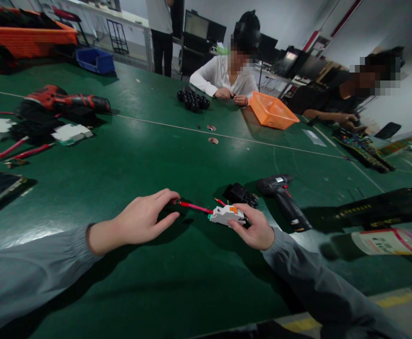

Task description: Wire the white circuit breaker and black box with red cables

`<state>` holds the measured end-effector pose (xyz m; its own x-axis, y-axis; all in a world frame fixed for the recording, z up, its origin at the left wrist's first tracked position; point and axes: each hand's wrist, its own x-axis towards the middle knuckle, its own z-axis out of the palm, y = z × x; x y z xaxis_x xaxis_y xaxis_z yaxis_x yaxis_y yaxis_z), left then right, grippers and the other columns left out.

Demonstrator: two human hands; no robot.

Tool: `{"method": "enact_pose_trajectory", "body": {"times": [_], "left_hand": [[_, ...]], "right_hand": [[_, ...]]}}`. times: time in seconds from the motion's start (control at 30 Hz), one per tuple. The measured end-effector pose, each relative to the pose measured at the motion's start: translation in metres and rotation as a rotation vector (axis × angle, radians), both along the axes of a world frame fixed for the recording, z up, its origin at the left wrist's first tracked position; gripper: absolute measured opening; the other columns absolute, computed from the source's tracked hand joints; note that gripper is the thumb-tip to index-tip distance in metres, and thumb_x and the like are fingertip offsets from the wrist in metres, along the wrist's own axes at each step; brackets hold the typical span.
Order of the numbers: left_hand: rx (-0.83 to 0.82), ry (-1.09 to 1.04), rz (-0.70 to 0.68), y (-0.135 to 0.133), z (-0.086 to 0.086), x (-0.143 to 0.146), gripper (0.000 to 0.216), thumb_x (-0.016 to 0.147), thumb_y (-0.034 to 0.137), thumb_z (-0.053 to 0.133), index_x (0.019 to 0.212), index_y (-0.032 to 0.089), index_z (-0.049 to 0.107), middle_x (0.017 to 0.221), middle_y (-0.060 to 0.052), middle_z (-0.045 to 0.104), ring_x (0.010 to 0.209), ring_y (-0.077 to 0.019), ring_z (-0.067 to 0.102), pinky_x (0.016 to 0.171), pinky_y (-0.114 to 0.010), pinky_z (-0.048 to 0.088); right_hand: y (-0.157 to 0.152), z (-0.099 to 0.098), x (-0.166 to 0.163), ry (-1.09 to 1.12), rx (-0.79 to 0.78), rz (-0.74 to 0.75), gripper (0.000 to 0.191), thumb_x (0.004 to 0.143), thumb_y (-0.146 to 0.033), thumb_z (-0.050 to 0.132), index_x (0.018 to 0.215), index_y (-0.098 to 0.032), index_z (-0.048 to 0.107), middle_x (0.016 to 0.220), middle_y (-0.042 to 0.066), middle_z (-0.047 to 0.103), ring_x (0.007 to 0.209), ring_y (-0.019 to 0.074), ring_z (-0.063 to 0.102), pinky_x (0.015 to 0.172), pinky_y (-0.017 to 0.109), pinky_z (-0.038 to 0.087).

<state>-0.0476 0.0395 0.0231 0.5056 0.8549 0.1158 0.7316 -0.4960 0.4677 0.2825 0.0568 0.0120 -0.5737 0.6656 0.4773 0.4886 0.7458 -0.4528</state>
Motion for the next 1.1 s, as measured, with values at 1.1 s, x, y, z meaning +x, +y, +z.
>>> {"method": "enact_pose_trajectory", "body": {"times": [1.1], "left_hand": [[0.011, -0.065, -0.012, -0.0005, -0.0026, -0.0058, 0.035, 0.102, 0.037, 0.029, 0.123, 0.017, 0.048, 0.118, -0.009, 0.058, 0.085, -0.0166, 0.061, 0.074, -0.029, 0.048]], "right_hand": [[-0.0018, -0.0015, -0.0005, 0.021, -0.012, 0.063, 0.03, 0.09, -0.028, 0.064, 0.117, -0.017, 0.06, 0.099, 0.011, 0.074, 0.082, 0.0202, 0.072, 0.071, 0.03, 0.06]]}}
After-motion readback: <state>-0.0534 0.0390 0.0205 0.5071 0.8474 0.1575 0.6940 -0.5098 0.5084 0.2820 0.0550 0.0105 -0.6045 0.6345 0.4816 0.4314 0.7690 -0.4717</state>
